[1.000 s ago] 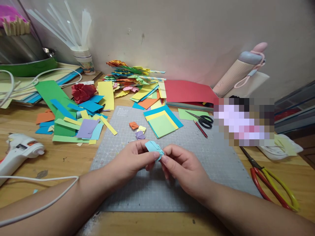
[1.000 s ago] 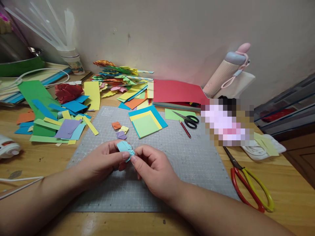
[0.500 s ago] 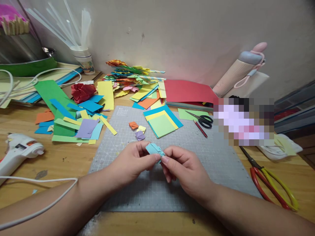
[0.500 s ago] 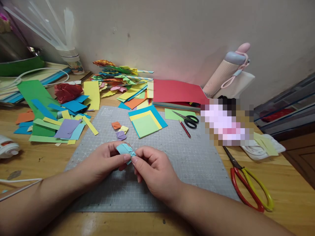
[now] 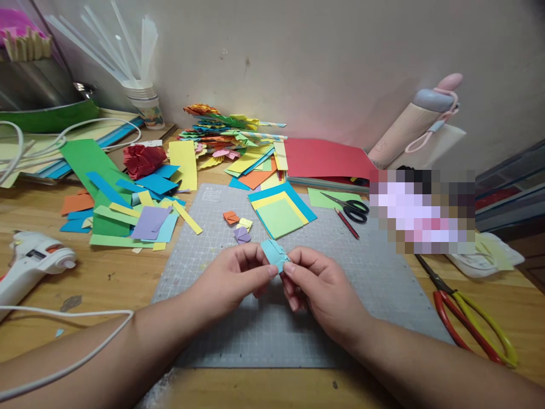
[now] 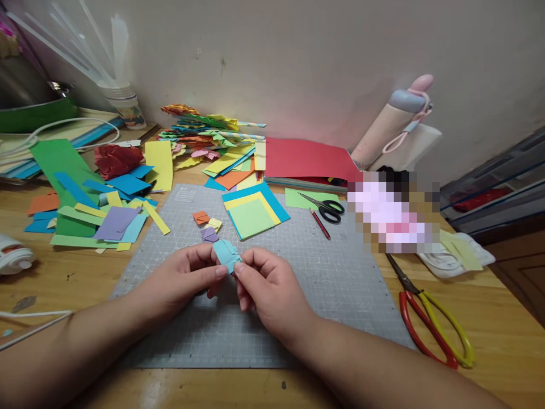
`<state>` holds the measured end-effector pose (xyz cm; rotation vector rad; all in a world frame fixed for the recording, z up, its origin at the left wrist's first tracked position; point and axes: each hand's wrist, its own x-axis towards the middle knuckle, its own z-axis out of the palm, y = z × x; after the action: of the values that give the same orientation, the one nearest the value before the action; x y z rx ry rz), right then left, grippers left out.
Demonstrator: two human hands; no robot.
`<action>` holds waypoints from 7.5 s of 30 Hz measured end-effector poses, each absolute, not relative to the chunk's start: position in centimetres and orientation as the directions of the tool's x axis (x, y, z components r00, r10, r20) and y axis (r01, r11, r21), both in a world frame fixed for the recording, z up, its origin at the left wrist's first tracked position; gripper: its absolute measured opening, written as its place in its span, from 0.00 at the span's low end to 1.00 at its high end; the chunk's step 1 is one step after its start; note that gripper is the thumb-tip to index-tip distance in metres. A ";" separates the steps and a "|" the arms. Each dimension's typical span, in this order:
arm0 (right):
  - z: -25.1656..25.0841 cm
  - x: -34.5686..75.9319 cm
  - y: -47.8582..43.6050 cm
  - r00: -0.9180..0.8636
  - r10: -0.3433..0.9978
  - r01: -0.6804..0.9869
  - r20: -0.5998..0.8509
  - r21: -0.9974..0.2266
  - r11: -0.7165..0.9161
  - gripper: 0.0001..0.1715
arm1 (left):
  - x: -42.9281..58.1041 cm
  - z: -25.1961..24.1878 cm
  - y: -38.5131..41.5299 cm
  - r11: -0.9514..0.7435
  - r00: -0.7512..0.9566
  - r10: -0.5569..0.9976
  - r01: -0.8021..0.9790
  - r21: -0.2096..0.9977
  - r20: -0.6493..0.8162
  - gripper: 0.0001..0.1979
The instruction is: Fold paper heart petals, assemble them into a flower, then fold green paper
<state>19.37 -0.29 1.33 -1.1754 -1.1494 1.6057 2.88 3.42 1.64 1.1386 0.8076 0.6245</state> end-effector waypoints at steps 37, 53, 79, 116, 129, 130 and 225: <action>1.7 19.4 -0.3 -0.210 0.964 -0.042 -0.165 -0.983 -0.177 0.15 | 2.6 1.4 3.6 0.178 0.599 0.800 -0.184 0.967 -0.033 0.05; 1.0 19.5 -0.2 -0.295 0.949 0.014 -0.111 -0.994 -0.112 0.19 | 2.6 2.4 3.5 0.091 0.623 0.782 -0.083 0.992 -0.019 0.04; 1.0 19.5 -0.2 -0.310 0.940 -0.003 -0.143 -0.988 -0.151 0.18 | 2.7 1.4 3.6 0.244 0.518 0.849 -0.204 0.948 -0.107 0.14; 1.1 19.2 -0.6 -0.309 0.950 0.058 -0.053 -0.998 -0.037 0.14 | 2.0 0.9 3.8 0.240 0.572 0.813 -0.156 0.958 -0.111 0.11; 1.1 19.2 -0.4 -0.281 0.946 -0.104 -0.164 -0.974 -0.200 0.17 | 2.6 1.4 3.3 0.331 0.593 0.783 -0.141 0.933 -0.188 0.11; 1.1 19.2 -0.4 -0.281 0.945 -0.108 -0.169 -0.973 -0.206 0.18 | 2.6 1.5 3.3 0.314 0.601 0.778 -0.117 0.942 -0.184 0.11; 1.4 19.3 -0.3 -0.170 0.985 0.187 0.025 -0.981 0.057 0.07 | 2.9 2.3 3.1 0.053 0.445 0.889 0.131 0.990 -0.107 0.04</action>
<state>19.31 -0.26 1.37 -1.2351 -1.4963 1.2034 2.89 3.11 2.28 1.4165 0.9732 0.7435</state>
